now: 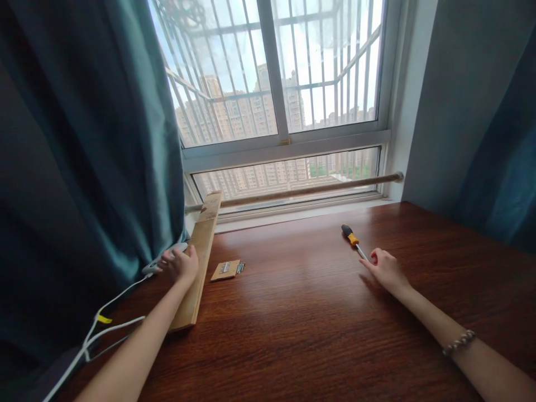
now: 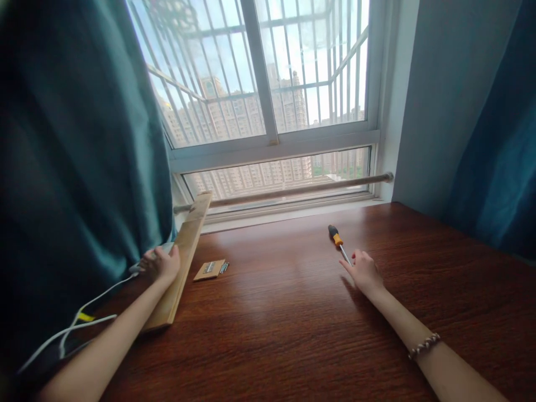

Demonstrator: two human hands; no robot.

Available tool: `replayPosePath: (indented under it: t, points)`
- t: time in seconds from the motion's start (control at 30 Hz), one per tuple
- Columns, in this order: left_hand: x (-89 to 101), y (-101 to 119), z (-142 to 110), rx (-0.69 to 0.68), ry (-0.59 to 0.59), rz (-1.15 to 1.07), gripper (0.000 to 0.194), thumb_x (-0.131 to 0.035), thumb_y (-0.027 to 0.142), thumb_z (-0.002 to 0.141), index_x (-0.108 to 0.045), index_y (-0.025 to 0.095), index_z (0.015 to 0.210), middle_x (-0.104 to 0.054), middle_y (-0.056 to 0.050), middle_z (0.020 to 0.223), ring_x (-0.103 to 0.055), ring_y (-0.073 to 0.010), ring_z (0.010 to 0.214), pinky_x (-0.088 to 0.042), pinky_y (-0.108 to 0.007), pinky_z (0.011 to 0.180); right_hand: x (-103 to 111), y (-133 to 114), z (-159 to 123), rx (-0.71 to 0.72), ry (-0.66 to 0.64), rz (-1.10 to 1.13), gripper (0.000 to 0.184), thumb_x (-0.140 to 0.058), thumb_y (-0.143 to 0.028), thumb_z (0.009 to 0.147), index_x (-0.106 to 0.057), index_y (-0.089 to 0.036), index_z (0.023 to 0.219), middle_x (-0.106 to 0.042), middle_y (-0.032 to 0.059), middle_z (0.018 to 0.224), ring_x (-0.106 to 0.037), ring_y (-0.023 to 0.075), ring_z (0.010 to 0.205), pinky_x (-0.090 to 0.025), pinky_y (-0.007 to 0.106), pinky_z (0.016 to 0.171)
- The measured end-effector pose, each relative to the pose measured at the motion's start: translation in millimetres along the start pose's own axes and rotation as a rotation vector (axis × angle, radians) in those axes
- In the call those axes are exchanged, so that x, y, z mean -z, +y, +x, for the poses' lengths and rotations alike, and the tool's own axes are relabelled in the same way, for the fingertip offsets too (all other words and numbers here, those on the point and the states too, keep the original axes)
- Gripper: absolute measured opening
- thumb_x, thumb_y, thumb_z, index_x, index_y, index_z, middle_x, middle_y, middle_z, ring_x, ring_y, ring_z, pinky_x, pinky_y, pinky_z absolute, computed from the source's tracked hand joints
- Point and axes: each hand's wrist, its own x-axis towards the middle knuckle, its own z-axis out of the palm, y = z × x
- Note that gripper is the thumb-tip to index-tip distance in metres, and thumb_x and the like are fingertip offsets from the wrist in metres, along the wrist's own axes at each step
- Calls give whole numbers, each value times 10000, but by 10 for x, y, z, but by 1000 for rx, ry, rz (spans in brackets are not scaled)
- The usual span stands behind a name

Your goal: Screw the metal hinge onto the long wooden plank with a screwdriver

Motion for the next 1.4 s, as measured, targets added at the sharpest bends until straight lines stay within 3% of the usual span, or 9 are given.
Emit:
replayPosePath:
  t: [0.1,0.33,0.47,0.7,0.8,0.9,1.0,1.13,1.4]
  points:
    - [-89,184,-359,-526,64,316,444,-514,392,836,-491,108,1177,-370,-168,1380,-273,-417,1276,-249,-547,1017,-47,39,29,-44,-112,-33,218,-627,-374,754,-542,-178,711,-590,67,699,-566,218,654,-342,272,563]
    - [-105,771,-1382,-1271,-288,390,425,-494,370,863,-504,217,1260,-383,-112,1420,-230,-313,1355,-83,-552,1095,29,-89,36,-196,-114,524,222,-589,-372,703,-573,-162,632,-539,25,589,-490,152,540,-334,242,505]
    - [-58,1033,-1759,-1435,-330,400,453,-457,373,882,-457,215,1306,-372,-105,1434,-222,-270,1367,-64,-535,1108,184,-295,-99,-385,-313,1122,337,-781,-390,544,-641,-121,691,-464,-4,594,-396,96,514,-279,189,425]
    - [-43,1254,-1976,-1517,-312,364,407,-441,300,902,-435,170,1288,-450,-129,1368,-320,-262,1320,-189,-548,1075,344,-882,-555,-391,-873,1489,315,-861,-302,561,-649,-77,621,-335,-41,539,-277,37,498,-197,111,404]
    - [-15,1222,-1964,-1513,-367,330,225,-392,150,905,-560,145,1054,-647,-99,1028,-581,-217,1014,-382,-440,957,390,-1007,-696,-460,-957,1496,366,-891,-325,512,-628,-98,627,-358,-40,535,-284,34,486,-150,109,385]
    - [60,1142,-1921,-1378,-506,340,152,-421,142,880,-572,152,866,-644,-58,787,-616,-196,778,-460,-331,756,381,-1006,-706,-528,-927,1474,536,-829,-574,539,-638,-108,721,-445,-20,576,-301,25,455,-162,117,375]
    - [134,1038,-1821,-1076,-625,338,137,-458,243,873,-560,168,925,-651,-55,779,-625,-197,750,-446,-279,676,320,-935,-631,-502,-868,1392,678,-705,-729,586,-629,-118,869,-454,-36,527,-232,14,376,-138,140,352]
    - [115,874,-1547,-651,-649,451,263,-448,372,858,-561,170,981,-668,-82,793,-636,-217,765,-423,-272,657,219,-863,-577,-397,-711,1305,534,-823,-557,564,-534,-156,765,-369,-86,405,-174,13,326,-82,150,338]
    - [-246,511,-1023,-338,-811,591,276,-517,311,732,-658,121,875,-687,-151,931,-639,-250,871,-439,-276,702,111,-899,-647,-295,-667,1480,527,-801,-549,631,-427,-179,650,-278,-110,345,-147,16,291,-83,137,306]
